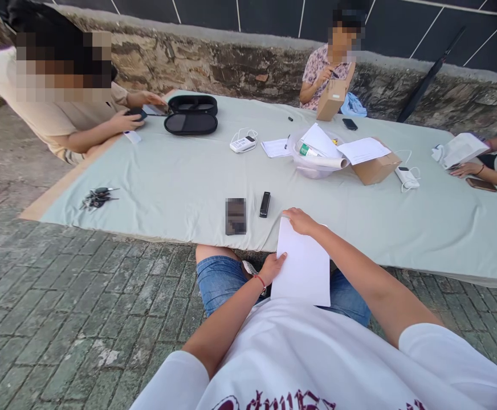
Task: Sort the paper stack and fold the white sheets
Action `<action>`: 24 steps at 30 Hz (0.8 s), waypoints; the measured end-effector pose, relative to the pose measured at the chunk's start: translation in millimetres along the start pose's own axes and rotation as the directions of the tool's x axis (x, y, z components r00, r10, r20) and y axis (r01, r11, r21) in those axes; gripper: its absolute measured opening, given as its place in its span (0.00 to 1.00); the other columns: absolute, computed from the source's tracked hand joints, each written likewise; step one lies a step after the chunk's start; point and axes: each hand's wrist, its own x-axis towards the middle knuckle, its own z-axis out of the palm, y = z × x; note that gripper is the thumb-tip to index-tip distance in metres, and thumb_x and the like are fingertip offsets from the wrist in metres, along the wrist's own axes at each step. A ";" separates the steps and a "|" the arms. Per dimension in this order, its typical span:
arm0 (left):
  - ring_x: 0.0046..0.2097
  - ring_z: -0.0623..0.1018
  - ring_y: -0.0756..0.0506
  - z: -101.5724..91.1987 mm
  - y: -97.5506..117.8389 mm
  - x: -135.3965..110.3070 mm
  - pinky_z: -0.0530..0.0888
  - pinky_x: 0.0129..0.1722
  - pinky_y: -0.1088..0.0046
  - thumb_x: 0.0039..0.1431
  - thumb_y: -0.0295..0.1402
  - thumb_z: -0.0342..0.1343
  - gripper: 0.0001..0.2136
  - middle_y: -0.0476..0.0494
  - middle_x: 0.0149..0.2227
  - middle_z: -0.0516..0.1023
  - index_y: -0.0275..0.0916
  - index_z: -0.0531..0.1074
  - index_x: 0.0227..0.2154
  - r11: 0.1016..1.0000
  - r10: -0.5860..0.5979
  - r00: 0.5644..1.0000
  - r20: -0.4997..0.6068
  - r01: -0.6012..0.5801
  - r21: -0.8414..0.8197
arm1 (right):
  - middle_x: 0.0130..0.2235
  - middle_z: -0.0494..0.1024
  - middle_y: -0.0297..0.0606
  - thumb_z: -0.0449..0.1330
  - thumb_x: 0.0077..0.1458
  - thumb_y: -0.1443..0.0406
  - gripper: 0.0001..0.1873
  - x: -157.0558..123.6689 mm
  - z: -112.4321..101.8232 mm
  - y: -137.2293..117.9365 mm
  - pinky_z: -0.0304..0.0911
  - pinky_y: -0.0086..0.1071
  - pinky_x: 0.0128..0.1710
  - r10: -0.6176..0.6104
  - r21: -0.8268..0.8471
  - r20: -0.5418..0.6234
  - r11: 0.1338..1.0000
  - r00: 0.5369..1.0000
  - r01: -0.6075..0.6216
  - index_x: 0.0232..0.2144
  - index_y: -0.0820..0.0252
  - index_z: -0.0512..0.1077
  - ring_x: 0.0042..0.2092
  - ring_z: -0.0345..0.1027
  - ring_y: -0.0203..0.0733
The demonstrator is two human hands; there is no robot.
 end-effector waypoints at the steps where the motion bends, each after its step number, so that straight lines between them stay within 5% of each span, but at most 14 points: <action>1: 0.36 0.80 0.42 0.2 -0.4 0.8 0.74 0.37 0.71 0.52 0.49 0.61 0.21 0.36 0.35 0.82 0.32 0.78 0.37 1.000 0.003 1.000 -0.002 -0.003 0.003 | 0.64 0.59 0.44 0.46 0.60 0.73 0.30 -0.9 0.1 -3.7 0.56 0.43 0.56 -0.055 -0.051 -0.018 0.997 0.998 0.054 0.64 0.56 0.57 0.61 0.54 0.51; 4: 0.35 0.80 0.43 0.3 -0.2 1.6 0.74 0.36 0.72 0.52 0.48 0.61 0.21 0.36 0.35 0.82 0.33 0.78 0.36 1.000 0.015 1.000 -0.006 -0.015 0.002 | 0.67 0.54 0.39 0.49 0.53 0.79 0.35 -4.2 -0.7 -13.6 0.46 0.50 0.62 -0.223 -0.194 0.028 0.955 0.974 0.225 0.61 0.51 0.63 0.66 0.46 0.51; 7: 0.34 0.80 0.43 -0.3 0.6 0.6 0.74 0.35 0.72 0.52 0.51 0.60 0.22 0.37 0.35 0.82 0.33 0.78 0.36 0.999 0.023 1.000 -0.012 -0.023 0.036 | 0.67 0.55 0.38 0.49 0.53 0.79 0.31 -6.9 -3.8 -18.8 0.36 0.57 0.64 -0.238 -0.265 0.078 0.931 0.968 0.250 0.54 0.50 0.70 0.68 0.42 0.51; 15: 0.36 0.78 0.43 -1.4 -1.1 1.0 0.73 0.34 0.71 0.52 0.58 0.54 0.29 0.36 0.36 0.81 0.31 0.77 0.37 0.983 0.099 0.995 -0.010 -0.096 0.157 | 0.68 0.54 0.39 0.47 0.55 0.78 0.31 -9.3 -9.0 -25.1 0.35 0.60 0.64 -0.251 -0.341 0.090 0.901 0.964 0.267 0.56 0.51 0.68 0.68 0.43 0.51; 24: 0.26 0.72 0.47 1.0 1.9 -1.8 0.65 0.24 0.74 0.49 0.61 0.53 0.30 0.45 0.20 0.73 0.32 0.74 0.26 0.989 0.061 0.998 -0.014 -0.059 0.136 | 0.66 0.59 0.39 0.48 0.54 0.78 0.30 -6.4 -6.6 -23.5 0.35 0.59 0.64 -0.229 -0.331 0.068 0.913 0.971 0.238 0.54 0.51 0.71 0.68 0.44 0.50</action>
